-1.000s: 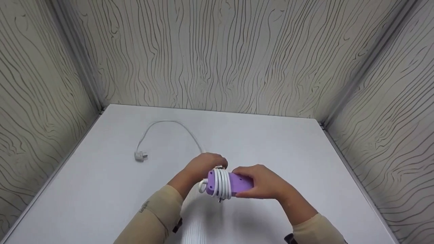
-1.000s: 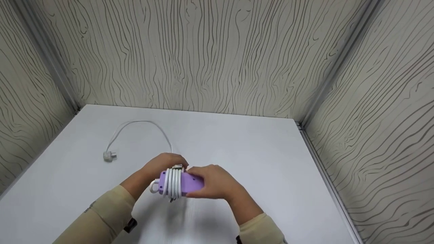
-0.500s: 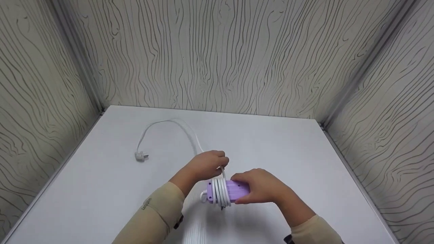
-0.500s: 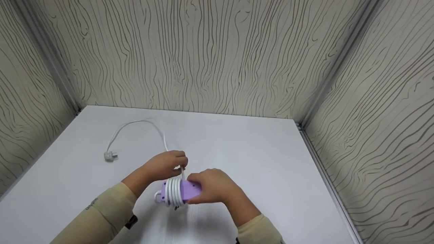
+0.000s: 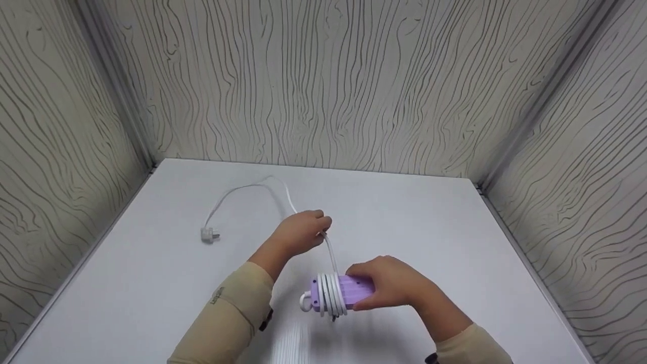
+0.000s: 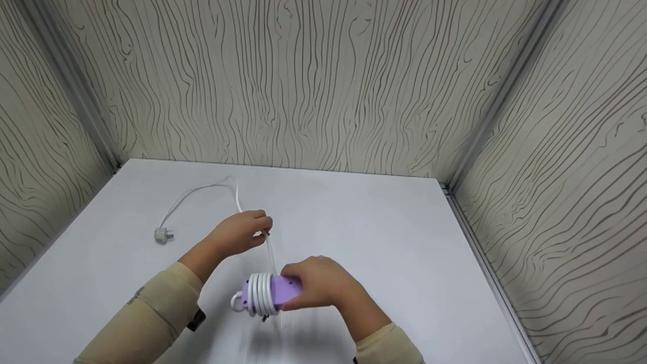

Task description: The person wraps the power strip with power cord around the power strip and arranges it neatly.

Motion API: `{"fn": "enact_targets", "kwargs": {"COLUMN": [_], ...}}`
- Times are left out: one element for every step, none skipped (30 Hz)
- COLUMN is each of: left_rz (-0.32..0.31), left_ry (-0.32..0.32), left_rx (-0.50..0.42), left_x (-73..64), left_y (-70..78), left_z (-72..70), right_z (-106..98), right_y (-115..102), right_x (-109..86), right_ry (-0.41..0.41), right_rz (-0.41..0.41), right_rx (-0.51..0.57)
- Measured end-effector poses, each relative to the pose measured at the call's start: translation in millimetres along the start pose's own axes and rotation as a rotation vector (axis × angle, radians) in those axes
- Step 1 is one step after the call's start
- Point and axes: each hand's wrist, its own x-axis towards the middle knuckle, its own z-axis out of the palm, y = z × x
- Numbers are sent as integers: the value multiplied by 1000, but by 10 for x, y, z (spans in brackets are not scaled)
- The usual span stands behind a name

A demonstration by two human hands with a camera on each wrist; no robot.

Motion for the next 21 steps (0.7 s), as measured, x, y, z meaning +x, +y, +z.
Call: {"fn": "enact_targets", "kwargs": {"left_rz": [-12,-20,-22,-22,-20,-16,-17,-18,-20,-26,-31,-38,-45,-51,-57,-66,-75,-84,-89,-93,-91], "left_ry": [-10,-14,-14,-13,-8,-1,4,9,10,5,-2,-10,-19,-26,-33,-37,-37,-33,-26,-16,-3], "left_rx": [10,23,41,61,86,111,132,148,160,175,188,196,205,213,223,234,239,242,246,248,247], "left_x": [0,1,3,6,9,13,18,23,26,28,29,28,26,24,22,18,15,11,9,9,10], "left_y": [-18,-36,-52,-70,-88,-112,-136,-161,-187,-217,-247,-277,-303,-326,-350,-371,-389,-402,-412,-418,-419], "left_z": [-11,-21,-31,-41,-53,-61,-69,-79,-92,-103,-113,-125,-142,-161,-179,-197,-220,-247,-272,-297,-323], "right_z": [2,4,5,6,7,7,4,3,2,3,1,2,3,4,7,14,19,27,34,42,51], "right_y": [-1,-3,-6,-11,-16,-22,-29,-35,-40,-44,-47,-50,-52,-55,-58,-58,-63,-67,-72,-78,-82], "right_x": [-5,-11,-16,-21,-26,-30,-37,-42,-47,-52,-58,-65,-72,-79,-89,-95,-101,-105,-107,-106,-104], "right_ry": [-3,-5,-8,-10,-13,-16,-20,-27,-33,-38,-45,-52,-57,-62,-68,-74,-83,-90,-94,-100,-103], "right_rz": [-6,-14,-22,-27,-30,-36,-39,-39,-36,-33,-32,-28,-27,-27,-27,-29,-30,-30,-32,-28,-21], "right_rx": [1,4,8,14,17,25,34,35,37,37,38,40,39,41,44,43,45,43,40,34,26]}}
